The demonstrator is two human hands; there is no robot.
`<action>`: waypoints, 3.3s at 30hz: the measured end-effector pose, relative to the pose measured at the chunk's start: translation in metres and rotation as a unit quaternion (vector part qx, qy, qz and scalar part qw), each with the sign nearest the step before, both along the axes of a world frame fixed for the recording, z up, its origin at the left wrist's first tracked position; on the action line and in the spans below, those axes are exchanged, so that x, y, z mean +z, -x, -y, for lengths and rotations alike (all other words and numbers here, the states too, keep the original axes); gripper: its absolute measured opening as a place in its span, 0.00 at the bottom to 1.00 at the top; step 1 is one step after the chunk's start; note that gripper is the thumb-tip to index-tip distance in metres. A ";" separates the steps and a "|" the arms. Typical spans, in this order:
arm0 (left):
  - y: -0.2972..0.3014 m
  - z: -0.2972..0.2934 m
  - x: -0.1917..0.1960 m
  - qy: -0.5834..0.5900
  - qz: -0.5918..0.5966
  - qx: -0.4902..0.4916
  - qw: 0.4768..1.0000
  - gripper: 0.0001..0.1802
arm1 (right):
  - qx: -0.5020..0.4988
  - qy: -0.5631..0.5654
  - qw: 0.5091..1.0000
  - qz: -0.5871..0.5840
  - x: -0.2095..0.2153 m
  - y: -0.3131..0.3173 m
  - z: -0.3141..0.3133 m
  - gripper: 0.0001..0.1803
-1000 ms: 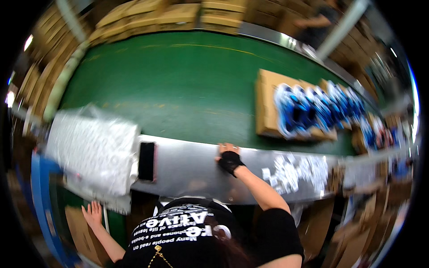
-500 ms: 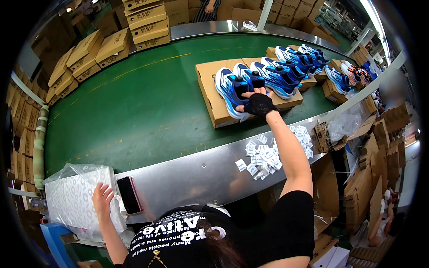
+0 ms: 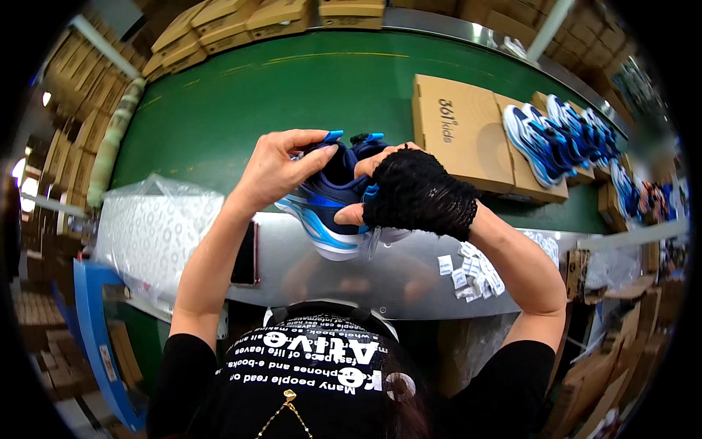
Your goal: The person places shoes into cardboard boxes, wraps them in paper, and closes the lids before placing the boxes on a conveyor belt.
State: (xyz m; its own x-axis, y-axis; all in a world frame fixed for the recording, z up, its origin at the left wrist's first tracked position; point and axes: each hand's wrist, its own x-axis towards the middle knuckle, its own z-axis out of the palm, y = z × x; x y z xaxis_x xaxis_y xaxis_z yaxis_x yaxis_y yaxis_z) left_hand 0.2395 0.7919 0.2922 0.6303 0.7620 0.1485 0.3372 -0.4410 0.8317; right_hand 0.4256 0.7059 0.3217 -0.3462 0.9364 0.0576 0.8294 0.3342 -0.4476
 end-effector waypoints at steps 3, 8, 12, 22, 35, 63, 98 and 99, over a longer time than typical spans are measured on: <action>0.024 -0.008 -0.022 0.208 0.146 0.020 0.967 0.16 | 0.023 0.088 0.995 -0.034 0.013 0.015 -0.008 0.27; 0.066 0.006 -0.042 0.226 0.180 0.061 0.955 0.17 | 0.177 -0.036 0.983 0.022 -0.030 0.041 -0.018 0.25; 0.077 0.008 -0.071 0.078 0.080 0.147 0.983 0.24 | 0.279 -0.271 0.921 0.013 -0.110 0.065 0.004 0.23; 0.027 0.046 -0.148 0.085 -0.180 -0.058 0.978 0.24 | -0.151 -0.071 0.985 0.053 -0.196 -0.083 -0.032 0.28; -0.013 0.012 -0.161 -0.192 -0.195 -0.046 0.961 0.26 | -0.348 -0.179 0.740 -0.548 -0.117 -0.035 0.016 0.29; 0.391 0.034 -0.261 -0.170 -0.327 0.443 0.818 0.12 | -0.228 -0.126 0.947 -0.187 -0.196 0.079 -0.059 0.21; 0.171 -0.133 -0.156 -0.347 -0.326 0.226 0.850 0.38 | -0.654 -0.314 0.687 0.031 -0.152 -0.147 0.052 0.30; 0.179 -0.137 -0.162 -0.318 -0.316 0.300 0.842 0.39 | -0.630 -0.318 0.696 0.127 -0.141 -0.125 0.052 0.31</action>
